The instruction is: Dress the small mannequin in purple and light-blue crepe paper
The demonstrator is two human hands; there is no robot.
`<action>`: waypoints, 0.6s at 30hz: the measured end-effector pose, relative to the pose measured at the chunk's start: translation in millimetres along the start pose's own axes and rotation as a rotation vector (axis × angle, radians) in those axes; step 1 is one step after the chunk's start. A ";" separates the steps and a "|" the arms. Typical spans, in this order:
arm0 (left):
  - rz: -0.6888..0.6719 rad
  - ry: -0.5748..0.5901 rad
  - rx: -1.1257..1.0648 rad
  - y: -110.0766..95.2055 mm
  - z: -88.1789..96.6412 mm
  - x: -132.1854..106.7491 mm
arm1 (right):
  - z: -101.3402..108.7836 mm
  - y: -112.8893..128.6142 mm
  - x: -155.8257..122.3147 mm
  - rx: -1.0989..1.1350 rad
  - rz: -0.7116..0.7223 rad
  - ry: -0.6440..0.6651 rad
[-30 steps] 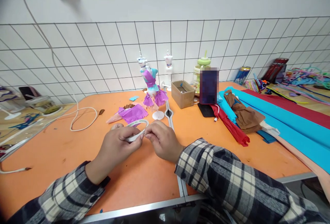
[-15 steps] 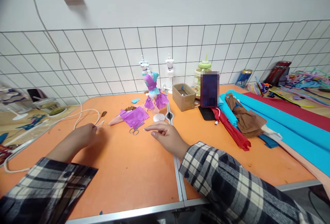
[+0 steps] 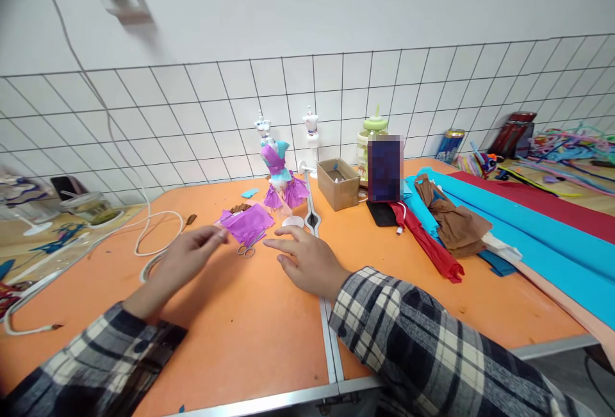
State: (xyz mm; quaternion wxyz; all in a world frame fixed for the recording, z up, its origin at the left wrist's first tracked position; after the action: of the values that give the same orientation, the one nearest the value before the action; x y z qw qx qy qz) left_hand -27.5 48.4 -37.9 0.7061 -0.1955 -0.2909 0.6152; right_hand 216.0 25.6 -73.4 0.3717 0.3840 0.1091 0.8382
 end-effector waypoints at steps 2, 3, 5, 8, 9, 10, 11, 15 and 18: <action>0.083 0.218 -0.479 -17.8 -42.4 -2.8 | 6.6 -4.6 2.6 -0.146 0.048 0.009; 0.123 0.253 -0.642 -24.0 -60.8 -2.9 | 11.2 -8.7 4.3 -0.212 0.064 0.010; 0.141 0.231 -0.854 -31.9 -88.1 0.2 | 22.5 -18.9 7.7 -0.316 0.070 -0.003; 0.122 0.262 -0.999 -35.7 -110.1 4.7 | 35.0 -30.1 10.5 -0.404 0.080 -0.011; 0.106 0.291 -1.018 -35.8 -112.6 4.9 | 35.7 -31.0 10.4 -0.405 0.093 0.001; 0.090 0.323 -1.024 -35.4 -113.5 4.2 | 34.5 -30.5 9.9 -0.390 0.111 0.019; 0.078 0.353 -1.024 -34.5 -113.1 2.9 | 31.8 -28.8 9.0 -0.361 0.127 0.039; 0.031 0.234 -0.993 -26.0 -99.7 -0.8 | 15.5 -22.0 5.2 -0.093 0.091 0.100; -0.045 0.062 -0.957 -21.8 -87.1 0.3 | 10.1 -24.5 4.2 0.295 -0.070 0.102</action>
State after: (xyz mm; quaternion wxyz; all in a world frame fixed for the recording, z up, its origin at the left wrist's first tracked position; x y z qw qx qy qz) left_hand 45.7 52.2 -89.7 0.5584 -0.5103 -0.5246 0.3907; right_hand 234.7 44.6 -75.6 0.3342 0.3875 0.2630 0.8179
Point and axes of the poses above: each hand's wrist, its own x-axis towards the middle knuckle, its own z-axis out of the back of the hand, y = z × x, the point moved 4 cm from there along x, towards the middle knuckle, and after that the axes turned 2 degrees about -x, right-handed, at the moved point
